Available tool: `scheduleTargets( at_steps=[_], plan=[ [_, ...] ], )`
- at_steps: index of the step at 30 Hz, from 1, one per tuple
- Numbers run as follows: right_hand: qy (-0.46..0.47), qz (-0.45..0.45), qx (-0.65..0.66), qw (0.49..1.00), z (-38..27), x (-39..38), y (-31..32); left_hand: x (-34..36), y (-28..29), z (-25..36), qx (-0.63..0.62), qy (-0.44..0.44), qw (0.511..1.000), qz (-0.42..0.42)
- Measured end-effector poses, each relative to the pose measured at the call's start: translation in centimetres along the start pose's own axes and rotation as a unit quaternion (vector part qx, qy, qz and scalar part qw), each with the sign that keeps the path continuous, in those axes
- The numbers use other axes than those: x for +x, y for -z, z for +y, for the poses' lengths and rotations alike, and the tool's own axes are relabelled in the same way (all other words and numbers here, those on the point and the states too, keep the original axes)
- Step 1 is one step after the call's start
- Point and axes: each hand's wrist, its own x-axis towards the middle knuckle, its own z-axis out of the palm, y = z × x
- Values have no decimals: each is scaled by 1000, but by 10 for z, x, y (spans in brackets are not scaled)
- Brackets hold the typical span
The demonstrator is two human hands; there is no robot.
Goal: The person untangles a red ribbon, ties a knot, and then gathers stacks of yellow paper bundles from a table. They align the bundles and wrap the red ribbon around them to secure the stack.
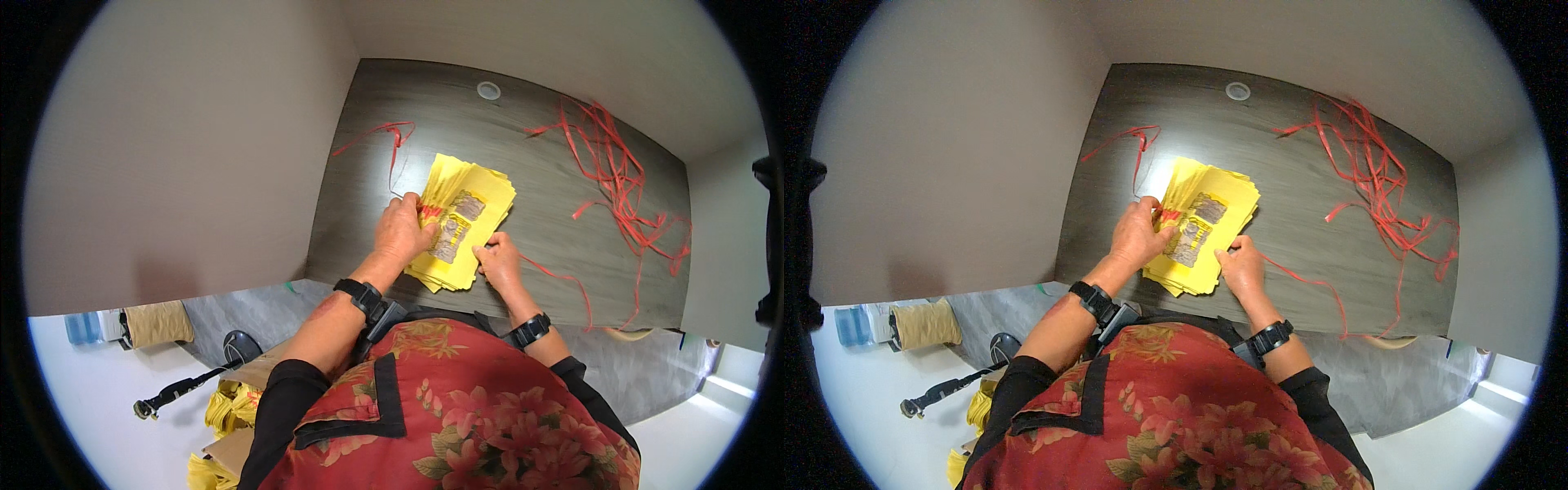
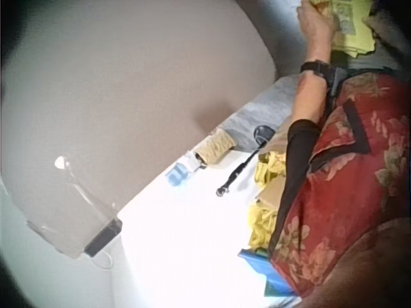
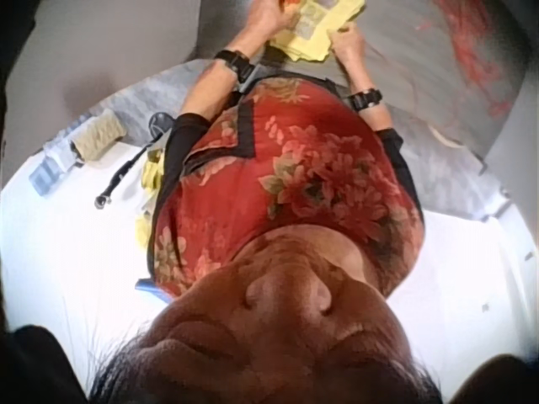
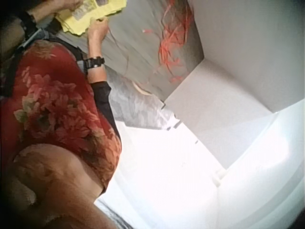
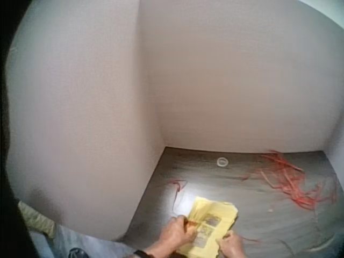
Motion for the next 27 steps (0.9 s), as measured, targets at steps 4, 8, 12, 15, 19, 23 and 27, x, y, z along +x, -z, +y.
scheduleTargets(
  at_steps=[4,8,12,15,19,23,27],
  plan=[
    [27,77,-72,994,-3,-7,6,-13,19,-15,-29,-35,999,21],
    [50,115,-95,988,-15,-27,14,-31,42,-39,-82,-49,995,25],
    [97,66,40,992,-38,-47,-1,-53,71,-76,-135,-69,988,22],
    [98,-30,95,990,-67,-66,-24,-71,96,-113,-172,-87,979,-60],
    [81,-166,140,973,-118,-89,-63,-96,124,-156,-160,-172,966,-108],
    [106,-230,119,960,-165,-108,-103,-124,154,-182,-122,-286,922,-232],
    [74,-281,89,953,-196,-125,-139,-152,191,-210,-179,-251,923,-229]
  ],
)
